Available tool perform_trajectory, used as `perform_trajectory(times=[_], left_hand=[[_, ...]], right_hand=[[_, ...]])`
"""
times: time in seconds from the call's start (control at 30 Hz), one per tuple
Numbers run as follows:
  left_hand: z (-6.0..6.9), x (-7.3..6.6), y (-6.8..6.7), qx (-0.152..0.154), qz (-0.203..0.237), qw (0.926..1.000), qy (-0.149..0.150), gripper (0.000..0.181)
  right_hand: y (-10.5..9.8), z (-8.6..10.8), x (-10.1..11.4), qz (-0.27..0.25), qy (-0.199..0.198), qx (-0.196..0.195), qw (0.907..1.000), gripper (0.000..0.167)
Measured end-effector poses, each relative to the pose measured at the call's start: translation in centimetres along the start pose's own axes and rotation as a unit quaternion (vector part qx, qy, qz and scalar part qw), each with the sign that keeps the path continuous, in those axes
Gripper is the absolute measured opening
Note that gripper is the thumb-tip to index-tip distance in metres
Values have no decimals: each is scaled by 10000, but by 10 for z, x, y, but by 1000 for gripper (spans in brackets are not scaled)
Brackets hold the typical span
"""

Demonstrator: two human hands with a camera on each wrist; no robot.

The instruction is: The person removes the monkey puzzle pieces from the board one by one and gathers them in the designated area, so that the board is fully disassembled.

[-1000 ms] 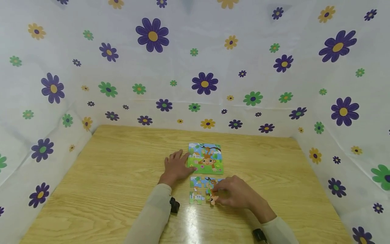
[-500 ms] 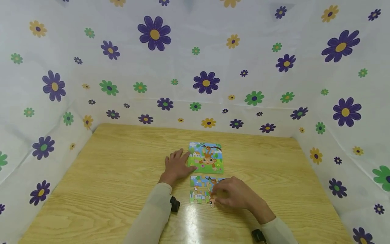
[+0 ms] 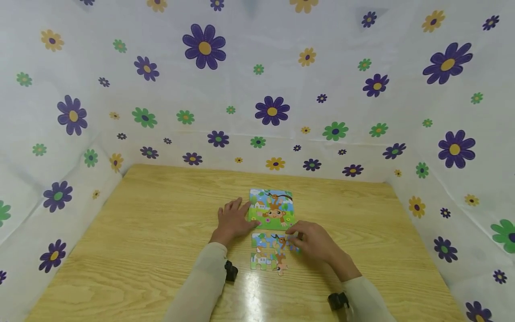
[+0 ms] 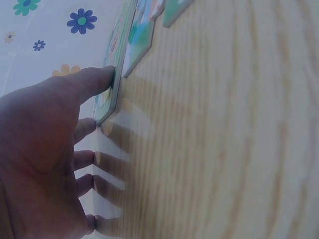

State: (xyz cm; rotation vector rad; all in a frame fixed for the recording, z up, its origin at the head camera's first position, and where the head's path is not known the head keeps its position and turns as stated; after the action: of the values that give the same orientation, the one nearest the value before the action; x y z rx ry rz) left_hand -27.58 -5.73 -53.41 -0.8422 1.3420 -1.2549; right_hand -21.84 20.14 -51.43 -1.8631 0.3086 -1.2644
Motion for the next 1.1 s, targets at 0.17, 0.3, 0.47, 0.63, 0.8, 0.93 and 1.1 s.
perform_trajectory(times=[0.17, 0.3, 0.47, 0.63, 0.8, 0.93, 1.1], left_hand=[[1, 1, 0, -21, 7, 10000, 9, 76], [2, 1, 0, -20, -19, 10000, -7, 76], [2, 1, 0, -27, -59, 10000, 47, 76], [1, 2, 0, 16, -76, 10000, 61, 74], [2, 1, 0, 90, -82, 9999, 69, 74], [3, 2, -1, 101, -75, 9999, 96, 73], [2, 4, -1, 106, -48, 9998, 163, 73]], right_hand=[[-3, -8, -4, 194, 295, -260, 9990, 29], [-2, -13, -9, 492, 446, -260, 9975, 33], [-2, -20, -18, 887, 567, -188, 9943, 38], [-3, -29, -23, 921, 813, -228, 9922, 42], [-2, -40, -24, 789, 1016, -146, 9916, 44], [0, -48, -24, 690, 1174, -85, 9907, 44], [1, -57, -24, 540, 1411, 30, 9885, 45]])
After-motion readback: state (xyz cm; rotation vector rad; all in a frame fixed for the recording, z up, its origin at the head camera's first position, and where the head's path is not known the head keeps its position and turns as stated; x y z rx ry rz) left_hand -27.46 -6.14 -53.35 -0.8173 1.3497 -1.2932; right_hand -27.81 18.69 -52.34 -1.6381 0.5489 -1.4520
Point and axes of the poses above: each hand's wrist, its own z-axis away from the middle knuckle, its own y-axis out of the palm, x = y × z, the point moved 1 cm from there along -z, towards the middle knuckle, and after that the axes turned 13 degrees about -z, right-handed, at the moved point
